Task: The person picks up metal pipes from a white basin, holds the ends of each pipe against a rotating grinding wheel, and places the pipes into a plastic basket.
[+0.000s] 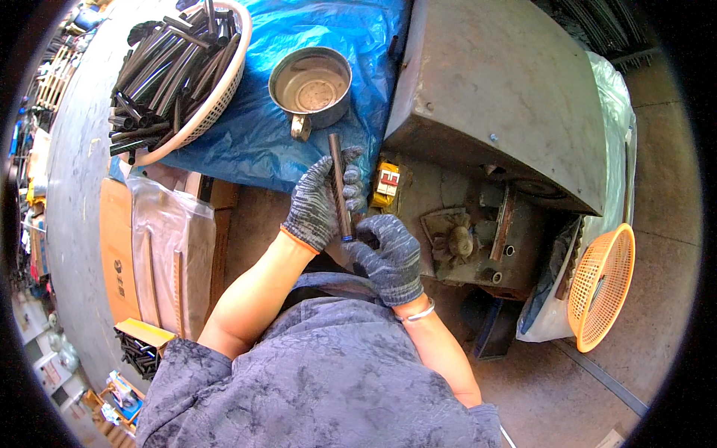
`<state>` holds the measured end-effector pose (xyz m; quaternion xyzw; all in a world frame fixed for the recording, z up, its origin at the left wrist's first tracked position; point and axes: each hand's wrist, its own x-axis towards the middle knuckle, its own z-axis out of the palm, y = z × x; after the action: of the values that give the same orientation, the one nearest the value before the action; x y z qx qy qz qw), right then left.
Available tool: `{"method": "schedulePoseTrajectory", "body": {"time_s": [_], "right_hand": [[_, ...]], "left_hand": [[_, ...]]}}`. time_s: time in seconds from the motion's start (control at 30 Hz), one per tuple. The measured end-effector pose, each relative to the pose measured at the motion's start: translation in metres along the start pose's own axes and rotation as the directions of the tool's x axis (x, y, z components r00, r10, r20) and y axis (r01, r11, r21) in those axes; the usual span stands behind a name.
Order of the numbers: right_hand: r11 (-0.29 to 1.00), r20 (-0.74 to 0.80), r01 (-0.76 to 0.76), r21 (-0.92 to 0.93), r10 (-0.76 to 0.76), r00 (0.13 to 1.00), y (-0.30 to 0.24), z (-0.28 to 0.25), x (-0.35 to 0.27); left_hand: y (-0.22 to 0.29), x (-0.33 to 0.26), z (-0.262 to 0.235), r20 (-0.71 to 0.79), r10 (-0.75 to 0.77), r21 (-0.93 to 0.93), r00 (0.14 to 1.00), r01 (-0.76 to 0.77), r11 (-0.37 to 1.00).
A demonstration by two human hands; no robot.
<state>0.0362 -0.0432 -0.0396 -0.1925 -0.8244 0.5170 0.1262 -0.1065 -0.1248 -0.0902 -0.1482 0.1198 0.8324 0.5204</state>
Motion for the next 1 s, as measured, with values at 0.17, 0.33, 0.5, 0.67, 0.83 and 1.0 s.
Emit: {"method": "schedulePoseTrajectory", "body": {"time_s": [0.17, 0.33, 0.5, 0.67, 0.83, 1.0], "right_hand": [[0.999, -0.004, -0.03, 0.013, 0.03, 1.0, 0.003, 0.003, 0.0], [1.0, -0.03, -0.007, 0.017, 0.008, 1.0, 0.003, 0.004, 0.0], [0.999, -0.032, -0.019, 0.029, 0.02, 0.999, 0.002, 0.005, 0.0], [1.0, -0.037, 0.003, 0.025, -0.002, 0.999, 0.004, 0.005, -0.001], [1.0, -0.036, -0.004, 0.023, 0.005, 0.999, 0.0, 0.005, 0.0], [1.0, -0.018, -0.014, 0.02, 0.015, 1.0, 0.0, 0.005, 0.0]], "left_hand": [[-0.001, 0.001, -0.003, -0.026, 0.015, 0.013, 1.0, -0.015, 1.0], [-0.001, -0.001, -0.001, -0.028, 0.029, 0.04, 0.999, -0.028, 0.999], [0.0, -0.003, 0.0, -0.023, 0.025, 0.049, 0.999, -0.024, 0.999], [0.0, -0.003, -0.001, -0.006, 0.019, 0.032, 1.0, -0.018, 0.999], [-0.002, -0.004, -0.002, -0.016, 0.042, 0.065, 0.999, -0.041, 0.997], [-0.001, -0.002, -0.009, 0.003, 0.037, 0.06, 0.999, -0.037, 0.997]]}}
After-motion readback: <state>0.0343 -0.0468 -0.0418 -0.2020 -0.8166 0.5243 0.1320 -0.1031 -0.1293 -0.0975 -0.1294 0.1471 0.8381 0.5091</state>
